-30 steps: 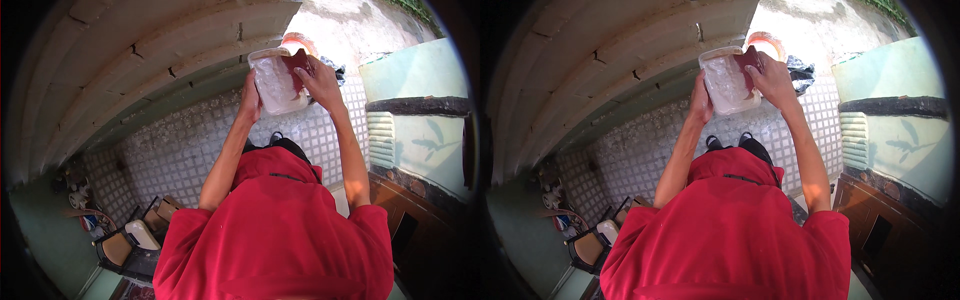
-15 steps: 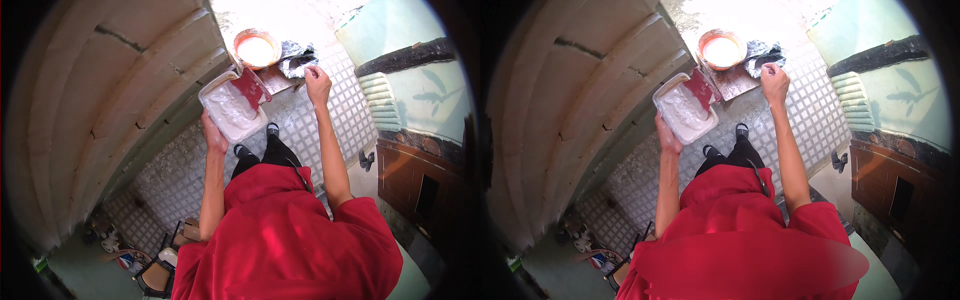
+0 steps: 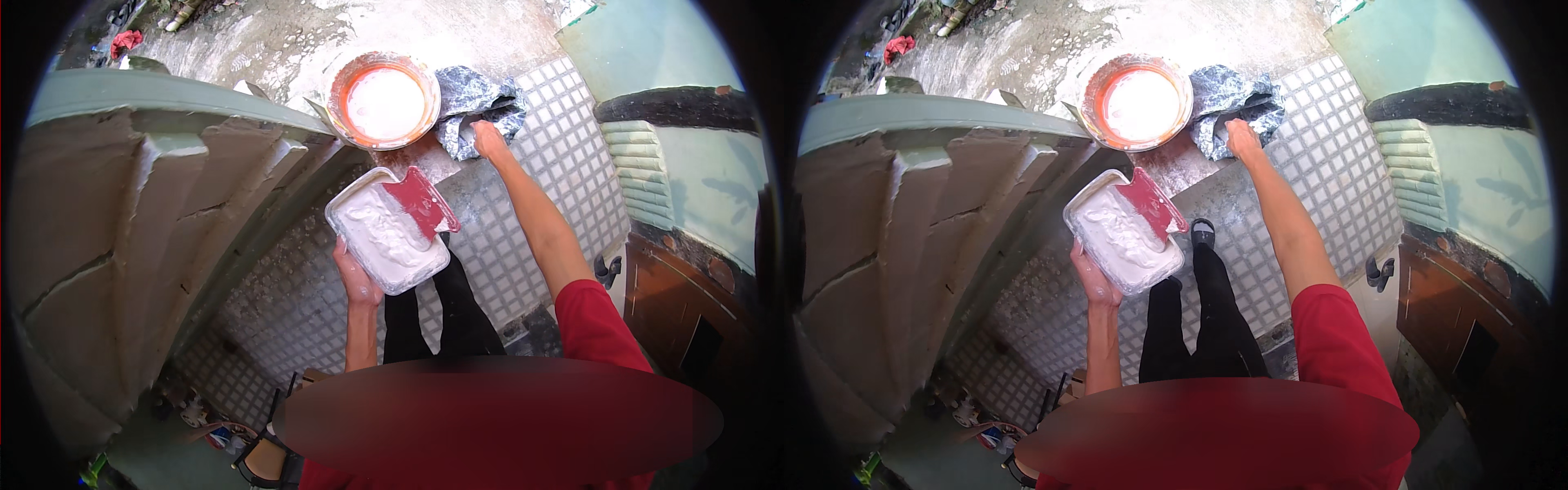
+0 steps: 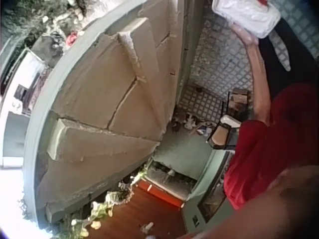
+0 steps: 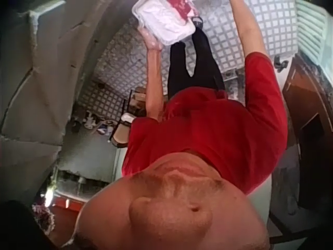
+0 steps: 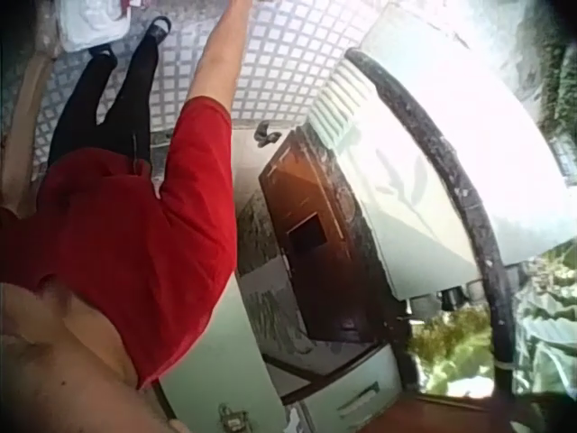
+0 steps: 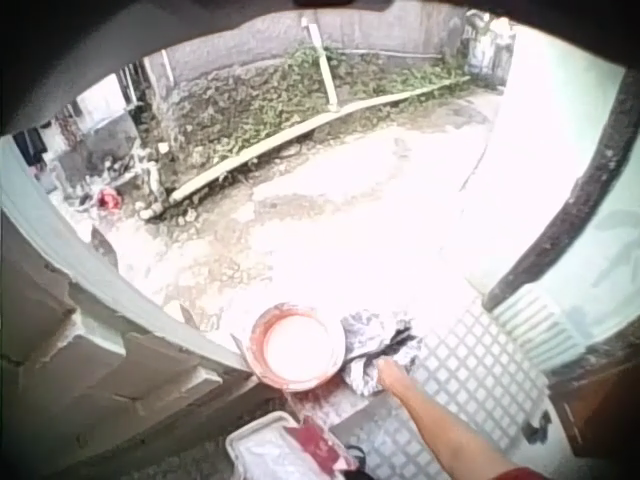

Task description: Mixing wall putty in a container and applying it to a masonry wall with a scraper.

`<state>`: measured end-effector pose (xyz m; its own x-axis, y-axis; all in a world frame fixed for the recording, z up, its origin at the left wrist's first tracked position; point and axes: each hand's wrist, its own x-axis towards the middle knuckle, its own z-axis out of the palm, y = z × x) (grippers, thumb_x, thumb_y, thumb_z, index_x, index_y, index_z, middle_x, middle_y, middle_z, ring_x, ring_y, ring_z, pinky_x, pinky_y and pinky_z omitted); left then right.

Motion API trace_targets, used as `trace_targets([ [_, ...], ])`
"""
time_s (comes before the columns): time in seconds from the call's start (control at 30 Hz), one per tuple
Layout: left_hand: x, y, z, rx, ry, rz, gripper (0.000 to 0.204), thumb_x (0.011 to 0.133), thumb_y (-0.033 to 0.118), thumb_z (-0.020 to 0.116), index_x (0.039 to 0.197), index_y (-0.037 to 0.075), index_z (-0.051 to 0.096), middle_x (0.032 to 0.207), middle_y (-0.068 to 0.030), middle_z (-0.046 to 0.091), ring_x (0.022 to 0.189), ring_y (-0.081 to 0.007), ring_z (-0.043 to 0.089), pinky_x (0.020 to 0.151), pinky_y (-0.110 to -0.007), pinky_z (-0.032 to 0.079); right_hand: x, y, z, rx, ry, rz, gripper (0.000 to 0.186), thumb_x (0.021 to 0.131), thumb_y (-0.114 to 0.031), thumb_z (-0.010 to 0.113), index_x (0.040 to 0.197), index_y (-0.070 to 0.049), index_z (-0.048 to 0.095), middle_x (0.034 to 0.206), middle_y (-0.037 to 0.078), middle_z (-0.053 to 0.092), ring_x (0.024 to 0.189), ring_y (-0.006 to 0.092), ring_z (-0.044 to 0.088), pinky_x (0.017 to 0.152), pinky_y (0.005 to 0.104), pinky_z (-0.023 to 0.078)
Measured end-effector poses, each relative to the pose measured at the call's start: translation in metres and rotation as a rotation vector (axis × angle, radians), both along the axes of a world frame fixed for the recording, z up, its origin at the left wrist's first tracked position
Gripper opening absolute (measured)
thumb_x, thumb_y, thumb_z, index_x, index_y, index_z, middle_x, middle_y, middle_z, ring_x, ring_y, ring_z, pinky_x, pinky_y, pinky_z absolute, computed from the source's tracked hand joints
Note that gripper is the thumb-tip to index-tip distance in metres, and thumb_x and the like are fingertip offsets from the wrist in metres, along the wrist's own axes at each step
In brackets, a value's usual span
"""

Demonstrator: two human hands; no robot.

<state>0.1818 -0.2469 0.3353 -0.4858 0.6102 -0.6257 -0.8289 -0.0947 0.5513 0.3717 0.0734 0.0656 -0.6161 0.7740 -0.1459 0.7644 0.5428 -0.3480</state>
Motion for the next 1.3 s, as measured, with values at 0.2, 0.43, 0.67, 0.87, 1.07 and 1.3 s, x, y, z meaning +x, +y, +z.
trace_targets([
  [0.2,-0.002,0.035,-0.084,-0.034,0.005,-0.123,0.067,0.097,0.049,0.033,0.141,-0.001,0.036,0.141,-0.0139,0.047,0.127,-0.0266,0.049,0.109,-0.039,0.035,-0.058,-0.006,-0.030,-0.214,-0.276,0.144,0.019,0.086,-0.008,0.050,0.098,-0.003,0.064,0.109,0.022,0.064,0.104,0.0385,0.062,0.090,0.0462,0.050],
  [0.43,0.012,0.066,-0.124,-0.036,-0.012,-0.191,0.066,0.097,0.049,0.033,0.140,-0.001,0.037,0.139,-0.0139,0.049,0.124,-0.0258,0.051,0.107,-0.039,0.038,-0.041,0.005,-0.073,-0.147,-0.197,0.265,0.017,0.082,-0.009,0.051,0.085,-0.001,0.066,0.094,0.021,0.068,0.093,0.0399,0.065,0.084,0.0480,0.051],
  [0.67,0.024,0.073,-0.132,-0.075,-0.035,-0.216,0.066,0.098,0.049,0.034,0.138,-0.003,0.039,0.136,-0.0144,0.051,0.122,-0.0247,0.053,0.105,-0.037,0.041,-0.017,0.024,-0.083,-0.060,-0.075,0.181,0.018,0.081,-0.010,0.053,0.090,-0.001,0.066,0.098,0.023,0.067,0.094,0.0411,0.063,0.085,0.0470,0.050],
  [0.87,0.019,0.072,-0.136,-0.055,0.018,-0.205,0.066,0.098,0.050,0.035,0.139,-0.002,0.038,0.137,-0.0147,0.051,0.122,-0.0244,0.054,0.104,-0.036,0.041,-0.032,0.026,-0.005,-0.282,0.048,-0.043,0.035,0.073,-0.016,0.075,0.104,-0.002,0.071,0.093,0.023,0.069,0.091,0.0378,0.067,0.084,0.0410,0.052],
  [1.07,0.028,0.088,-0.118,-0.006,-0.015,-0.192,0.066,0.098,0.050,0.033,0.140,-0.001,0.038,0.139,-0.0148,0.049,0.124,-0.0254,0.052,0.107,-0.038,0.040,-0.017,0.028,0.117,-0.333,0.174,-0.237,0.037,0.071,-0.018,0.081,0.102,0.000,0.072,0.092,0.024,0.070,0.089,0.0325,0.070,0.081,0.0373,0.053],
  [1.3,0.027,0.085,-0.063,0.048,-0.030,-0.130,0.064,0.098,0.047,0.038,0.139,-0.002,0.039,0.135,-0.0152,0.053,0.121,-0.0244,0.055,0.103,-0.035,0.043,-0.054,-0.043,0.330,-0.338,0.306,-0.032,0.029,0.079,-0.016,0.072,0.101,0.003,0.071,0.087,0.022,0.070,0.080,0.0283,0.071,0.072,0.0355,0.054],
])
